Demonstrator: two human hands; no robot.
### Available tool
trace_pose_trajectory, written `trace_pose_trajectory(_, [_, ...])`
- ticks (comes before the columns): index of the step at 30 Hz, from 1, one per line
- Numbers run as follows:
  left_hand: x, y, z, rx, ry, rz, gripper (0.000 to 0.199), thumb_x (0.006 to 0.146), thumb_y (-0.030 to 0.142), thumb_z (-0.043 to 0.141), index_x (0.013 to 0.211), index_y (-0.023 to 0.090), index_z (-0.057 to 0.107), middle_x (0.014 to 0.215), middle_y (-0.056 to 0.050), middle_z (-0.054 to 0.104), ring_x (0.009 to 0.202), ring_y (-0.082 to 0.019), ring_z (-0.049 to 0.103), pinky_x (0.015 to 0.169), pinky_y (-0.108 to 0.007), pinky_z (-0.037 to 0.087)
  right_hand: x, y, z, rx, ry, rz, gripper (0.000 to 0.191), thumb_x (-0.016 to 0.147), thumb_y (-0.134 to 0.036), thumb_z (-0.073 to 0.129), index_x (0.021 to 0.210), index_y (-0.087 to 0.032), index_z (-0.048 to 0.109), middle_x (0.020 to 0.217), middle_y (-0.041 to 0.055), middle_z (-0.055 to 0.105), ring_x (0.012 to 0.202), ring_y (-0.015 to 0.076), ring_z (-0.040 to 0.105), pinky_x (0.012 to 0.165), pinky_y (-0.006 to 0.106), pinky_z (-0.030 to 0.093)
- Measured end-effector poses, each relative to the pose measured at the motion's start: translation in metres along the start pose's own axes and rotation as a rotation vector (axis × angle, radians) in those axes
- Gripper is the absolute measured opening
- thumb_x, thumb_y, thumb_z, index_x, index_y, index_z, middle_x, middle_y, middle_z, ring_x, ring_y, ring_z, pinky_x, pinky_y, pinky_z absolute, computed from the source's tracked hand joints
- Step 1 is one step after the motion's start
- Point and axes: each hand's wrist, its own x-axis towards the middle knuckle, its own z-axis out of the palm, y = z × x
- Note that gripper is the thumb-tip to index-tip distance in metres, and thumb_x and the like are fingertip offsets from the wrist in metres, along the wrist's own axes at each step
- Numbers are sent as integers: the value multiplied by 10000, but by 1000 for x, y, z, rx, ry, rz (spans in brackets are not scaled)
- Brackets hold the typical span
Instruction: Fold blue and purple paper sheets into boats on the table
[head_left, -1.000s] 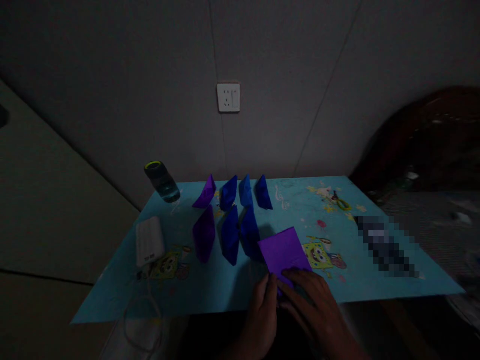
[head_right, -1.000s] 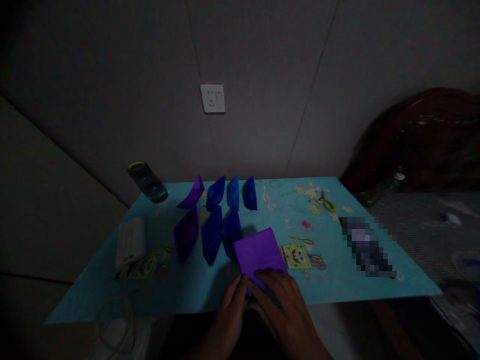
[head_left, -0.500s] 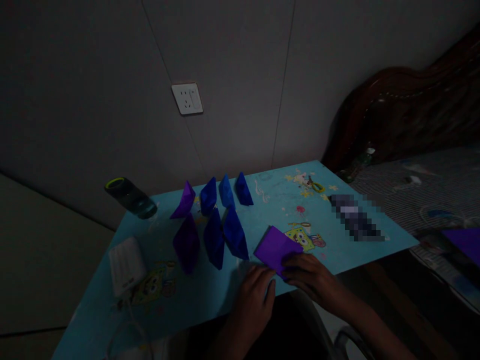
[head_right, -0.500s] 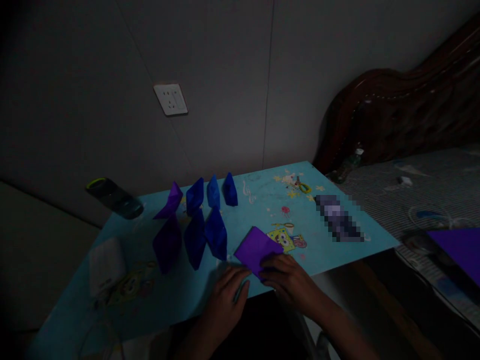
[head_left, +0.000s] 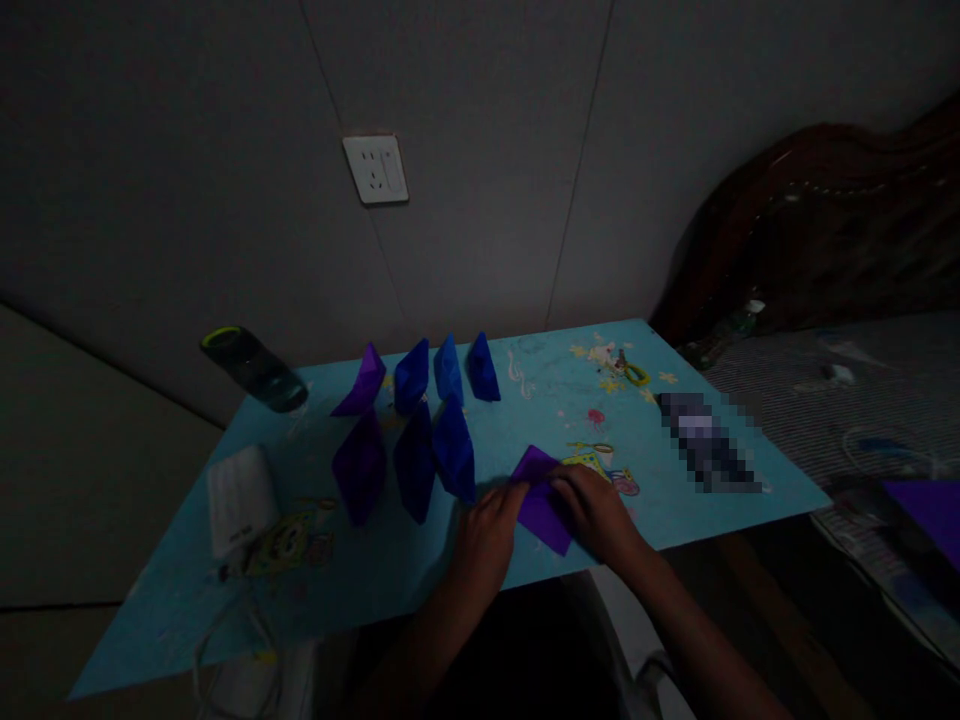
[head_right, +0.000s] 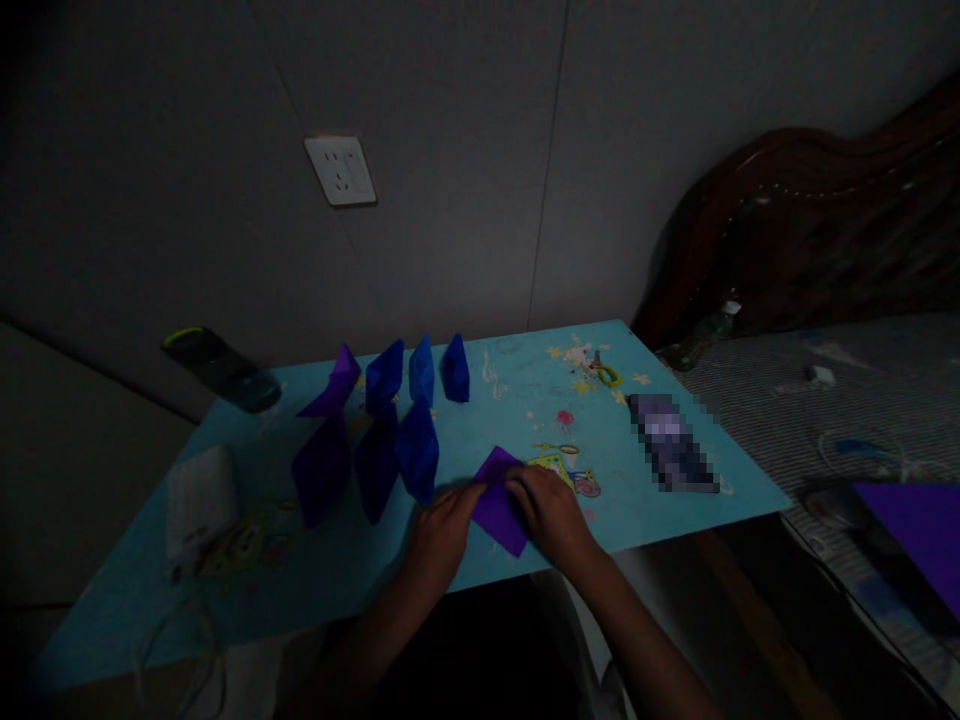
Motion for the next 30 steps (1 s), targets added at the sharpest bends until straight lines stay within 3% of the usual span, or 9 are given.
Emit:
trace_pose_trajectory(5, [3,12,-6,181,-32,-84,624,876,-22,504,1386,337,490,1230,-43,654,1011,-195,686,811,-309,589,13,15,6,-75,-14,66,280,1008,-388,450,1019,-212,667,908,78,725,815,244,690,750,376,554])
trace_pose_trajectory(8, [2,16,-6,238,-57,-62,533,899,21,500,1347,308,531,1305,-59,610,1060,-224,657,719,-308,597,18,22,12,-154,3,66,283,979,-379,502,1101,-196,680,992,127,689,919,291,651,831,456,532])
trace_pose_trajectory(11, [1,14,1,240,-25,60,438,913,36,482,1314,191,568,1327,-85,624,1222,-247,574,903,-360,569,20,24,17,-218,18,42,255,961,-319,526,1102,-191,697,1097,163,643,1014,321,605,884,517,505])
trace_pose_trajectory(14, [0,10,11,220,31,163,420,923,52,460,1328,101,562,1410,-110,581,1381,-242,439,1133,-372,405,17,21,18,-232,-17,-19,257,957,-208,489,1074,-195,718,1150,156,649,1065,310,599,932,521,498])
trace_pose_trajectory(19, [2,9,13,163,5,123,449,913,49,416,1336,92,560,1422,-125,572,1365,-196,476,1135,-325,405,12,9,15,-190,-151,-196,484,940,-96,410,1401,-178,532,1396,146,577,1287,272,530,1071,498,453])
trace_pose_trajectory(25, [7,5,5,68,-9,135,455,903,74,432,1345,86,537,1441,-137,551,1389,-189,445,1141,-342,403,12,0,8,-250,-367,-217,577,1012,-269,404,1556,-148,253,1581,158,332,1463,266,308,1169,521,332])
trace_pose_trajectory(30, [-13,5,-16,-19,-90,179,469,931,181,486,1394,104,484,1466,-129,525,1396,-199,436,1146,-355,394,-14,-2,-23,-226,-528,-347,790,978,-492,487,1577,-117,134,1614,194,208,1492,294,208,1184,510,300])
